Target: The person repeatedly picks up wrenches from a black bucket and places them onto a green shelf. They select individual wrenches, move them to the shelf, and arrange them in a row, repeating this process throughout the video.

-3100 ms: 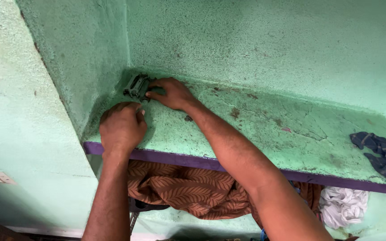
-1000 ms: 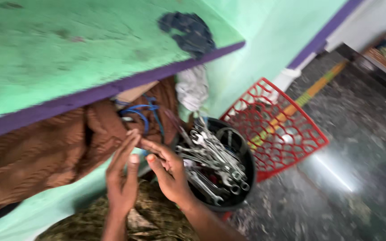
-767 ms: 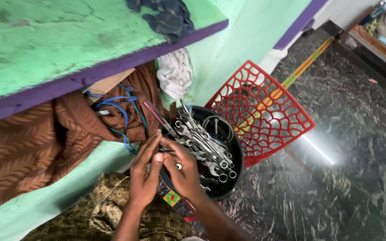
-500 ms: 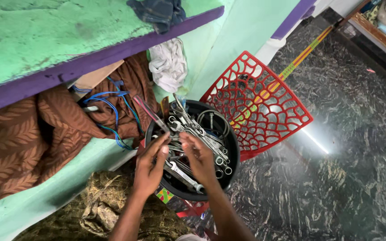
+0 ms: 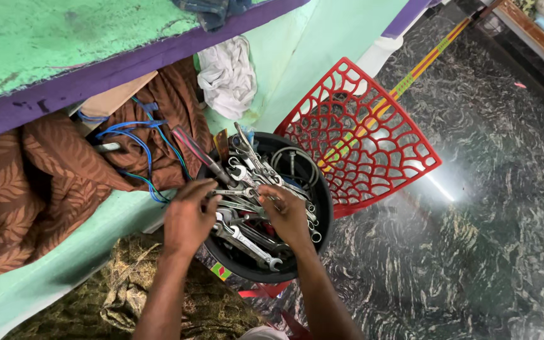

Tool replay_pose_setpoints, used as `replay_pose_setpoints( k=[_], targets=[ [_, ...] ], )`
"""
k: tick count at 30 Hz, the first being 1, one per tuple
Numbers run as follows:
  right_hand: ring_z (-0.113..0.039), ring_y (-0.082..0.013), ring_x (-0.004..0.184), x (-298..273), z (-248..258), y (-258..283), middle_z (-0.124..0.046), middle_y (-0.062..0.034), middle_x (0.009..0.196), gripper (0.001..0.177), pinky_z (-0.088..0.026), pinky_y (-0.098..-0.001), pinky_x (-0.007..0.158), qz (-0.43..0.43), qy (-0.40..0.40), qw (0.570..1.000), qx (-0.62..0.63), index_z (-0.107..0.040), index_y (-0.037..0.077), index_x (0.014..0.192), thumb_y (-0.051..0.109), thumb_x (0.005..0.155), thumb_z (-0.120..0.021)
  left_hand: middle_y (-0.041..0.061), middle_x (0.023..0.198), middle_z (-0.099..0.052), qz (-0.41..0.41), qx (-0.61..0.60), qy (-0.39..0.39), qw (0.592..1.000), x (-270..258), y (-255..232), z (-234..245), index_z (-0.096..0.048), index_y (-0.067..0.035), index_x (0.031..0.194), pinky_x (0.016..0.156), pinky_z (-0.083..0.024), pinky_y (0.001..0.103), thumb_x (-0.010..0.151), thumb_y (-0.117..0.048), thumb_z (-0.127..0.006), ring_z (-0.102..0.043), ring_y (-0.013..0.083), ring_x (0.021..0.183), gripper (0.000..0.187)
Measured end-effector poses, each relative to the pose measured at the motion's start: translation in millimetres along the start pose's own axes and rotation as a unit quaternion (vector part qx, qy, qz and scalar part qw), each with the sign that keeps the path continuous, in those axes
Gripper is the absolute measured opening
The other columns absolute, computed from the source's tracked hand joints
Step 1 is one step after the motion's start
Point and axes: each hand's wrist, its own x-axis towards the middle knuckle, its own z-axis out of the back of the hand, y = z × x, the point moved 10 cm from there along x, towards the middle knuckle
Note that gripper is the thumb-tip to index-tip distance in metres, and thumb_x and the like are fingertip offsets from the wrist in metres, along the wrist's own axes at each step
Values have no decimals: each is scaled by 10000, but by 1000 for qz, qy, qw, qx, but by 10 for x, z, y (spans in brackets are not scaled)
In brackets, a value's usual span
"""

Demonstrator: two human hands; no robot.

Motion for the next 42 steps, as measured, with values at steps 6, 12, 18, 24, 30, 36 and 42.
replay_pose_setpoints(
  k=[6,12,18,24,30,36,42],
  targets=[
    [-738,-254,950,76,-31,212,-792,-105,1030,250,-570,-369,816,90,-21,967,-239,-781,73,1087,196,870,-799,37,1166,-710,33,112,75,990,100,79,-59,-748,-111,1125,843,-556,423,824,-153,-760,-698,305,989,304],
    [-728,-248,948,142,-75,152,-801,-60,1004,303,-565,-391,788,3,5,958,-287,-789,133,1105,300,852,-779,61,1129,-699,-44,196,119,972,187,53,-309,-733,-83,1050,848,-559,436,737,-12,-691,-683,312,1023,324],
    [-695,-266,952,173,-112,138,-800,-51,981,281,-555,-410,797,-12,4,953,-303,-800,129,1084,285,854,-767,97,1092,-695,-83,211,118,967,222,158,-496,-740,-79,964,844,-553,448,645,-1,-704,-666,328,1025,330],
    [-676,-285,1014,168,-157,127,-790,-71,983,273,-542,-421,844,-25,5,955,-297,-792,99,1075,266,861,-760,113,1067,-677,-75,201,126,968,247,229,-552,-737,-73,950,849,-543,448,647,4,-703,-639,332,1030,315],
    [-696,-296,1016,203,-191,58,-789,-104,1006,333,-529,-424,908,-9,21,961,-277,-758,43,1134,252,874,-760,115,945,-629,-47,153,118,980,257,235,-475,-719,-64,950,851,-521,473,812,-33,-685,-622,334,1005,146],
    [-694,-343,1090,136,-150,242,-718,-189,1174,357,-548,-411,910,110,-20,969,-218,-713,-11,1214,147,898,-759,76,896,-681,-40,99,99,989,221,151,-324,-698,-83,918,855,-509,467,825,-101,-717,-662,303,955,97],
    [-726,-191,1053,188,-173,268,-727,-119,1196,382,-605,-286,832,68,-14,997,-14,-639,13,1348,35,970,-685,57,899,-813,134,-101,151,974,41,338,-298,-741,-159,1121,673,-551,353,900,-149,-736,-764,189,738,221]
  ],
)
